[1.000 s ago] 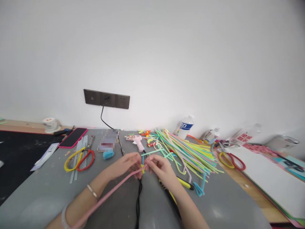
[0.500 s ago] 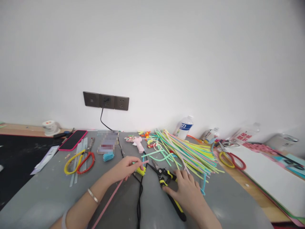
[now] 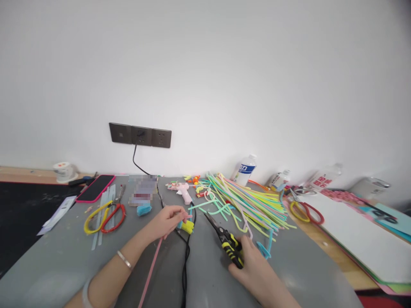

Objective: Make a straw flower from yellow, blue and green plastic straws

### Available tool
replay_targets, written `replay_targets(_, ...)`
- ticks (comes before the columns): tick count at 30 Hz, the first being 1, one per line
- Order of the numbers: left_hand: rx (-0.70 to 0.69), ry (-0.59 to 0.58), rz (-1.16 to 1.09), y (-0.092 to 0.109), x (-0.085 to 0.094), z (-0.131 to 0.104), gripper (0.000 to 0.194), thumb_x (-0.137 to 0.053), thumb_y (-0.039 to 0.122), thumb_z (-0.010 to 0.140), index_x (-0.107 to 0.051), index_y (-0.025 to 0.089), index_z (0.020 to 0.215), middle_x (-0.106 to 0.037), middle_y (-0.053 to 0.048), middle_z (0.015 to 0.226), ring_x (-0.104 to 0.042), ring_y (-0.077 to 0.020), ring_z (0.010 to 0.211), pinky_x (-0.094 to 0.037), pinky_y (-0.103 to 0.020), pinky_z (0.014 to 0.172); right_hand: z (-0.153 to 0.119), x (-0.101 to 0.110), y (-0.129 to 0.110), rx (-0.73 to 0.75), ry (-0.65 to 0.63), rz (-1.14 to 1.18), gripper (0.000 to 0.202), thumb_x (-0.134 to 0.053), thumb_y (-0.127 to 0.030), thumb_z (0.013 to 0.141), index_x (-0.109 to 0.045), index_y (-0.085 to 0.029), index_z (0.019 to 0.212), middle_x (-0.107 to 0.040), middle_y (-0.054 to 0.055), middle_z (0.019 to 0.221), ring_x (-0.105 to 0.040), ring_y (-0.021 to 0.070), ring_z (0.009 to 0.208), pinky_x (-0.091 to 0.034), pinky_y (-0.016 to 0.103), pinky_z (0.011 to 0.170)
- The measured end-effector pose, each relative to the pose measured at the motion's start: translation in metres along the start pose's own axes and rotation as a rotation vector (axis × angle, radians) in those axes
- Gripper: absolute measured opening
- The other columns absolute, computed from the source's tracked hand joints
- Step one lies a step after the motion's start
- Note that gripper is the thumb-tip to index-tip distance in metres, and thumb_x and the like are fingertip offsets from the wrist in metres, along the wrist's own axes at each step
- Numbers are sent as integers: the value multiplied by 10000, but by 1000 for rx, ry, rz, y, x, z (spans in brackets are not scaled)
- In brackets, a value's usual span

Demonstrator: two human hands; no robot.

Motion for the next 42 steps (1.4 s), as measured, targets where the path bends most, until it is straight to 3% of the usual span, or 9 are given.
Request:
replay_targets(3,-23,2,-28,2,-3,0,404,-483,591,878,-550,196,832,-342,133,345,-267,-52,247,-145,-178,312,-7,-2,1,-36,-40,231,328,-515,-220,658,-464,-228,981,-656,38,827,-646,238,743,-485,304,672)
replay_targets(8,-36,15,-163,3,-10,0,366,-479,568,896,-538,208,915,-315,153,338,-239,-47,240,-162,-163,312,-14,-6,-25,86,-13,472,338,-501,-216,660,-447,-228,994,-637,7,800,-619,209,711,-480,284,670)
replay_targets(11,-29,23,-169,1,-10,0,403,-467,539,915,-599,179,1042,-331,146,333,-238,-52,236,-189,-166,318,-13,-9,-41,118,17,500,339,-503,-210,653,-435,-230,985,-637,14,817,-624,211,721,-478,285,674)
replay_targets(17,-101,97,-224,3,-5,3,474,-492,512,912,-703,110,1048,-372,123,277,-293,-65,261,-503,-262,576,-6,-21,-54,110,-7,461,337,-487,-163,653,-398,-243,969,-613,0,766,-615,214,686,-446,277,638)
replay_targets(26,-83,165,-247,5,-4,0,472,-513,522,898,-707,97,968,-465,108,287,-306,-44,239,-537,-290,743,-5,-27,-60,125,-44,475,351,-477,-132,657,-395,-233,983,-596,-18,745,-597,192,657,-415,244,605)
replay_targets(28,-60,177,-242,5,-4,-1,486,-505,529,897,-693,90,989,-545,72,329,-303,-41,229,-510,-233,583,-5,-28,-60,126,-51,469,355,-474,-130,662,-397,-229,993,-603,-14,755,-598,190,666,-413,242,609)
replay_targets(31,-33,195,-236,4,-6,-2,538,-506,565,873,-675,78,1026,-619,15,391,-288,-54,229,-247,-180,307,-6,-27,-61,131,-41,460,350,-477,-132,667,-405,-227,995,-599,-16,754,-591,185,663,-408,238,609)
replay_targets(33,-34,200,-234,4,-7,-2,562,-510,583,858,-671,74,1035,-626,3,398,-281,-59,230,-149,-182,279,-6,-26,-62,136,-43,461,329,-477,-137,674,-409,-225,983,-589,-19,745,-580,181,652,-399,236,599)
replay_targets(42,-53,227,-174,5,-5,-3,573,-505,603,849,-682,85,1017,-629,-2,394,-287,-57,230,-174,-167,272,-7,-27,-66,126,-93,441,319,-466,-116,672,-442,-212,975,-550,-29,725,-519,164,621,-344,226,568)
Point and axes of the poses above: each hand's wrist, its own z-axis towards the middle knuckle, its own x-axis out of the back of the hand, y = z × x, the point moved 8 cm from there along z, towards the middle knuckle
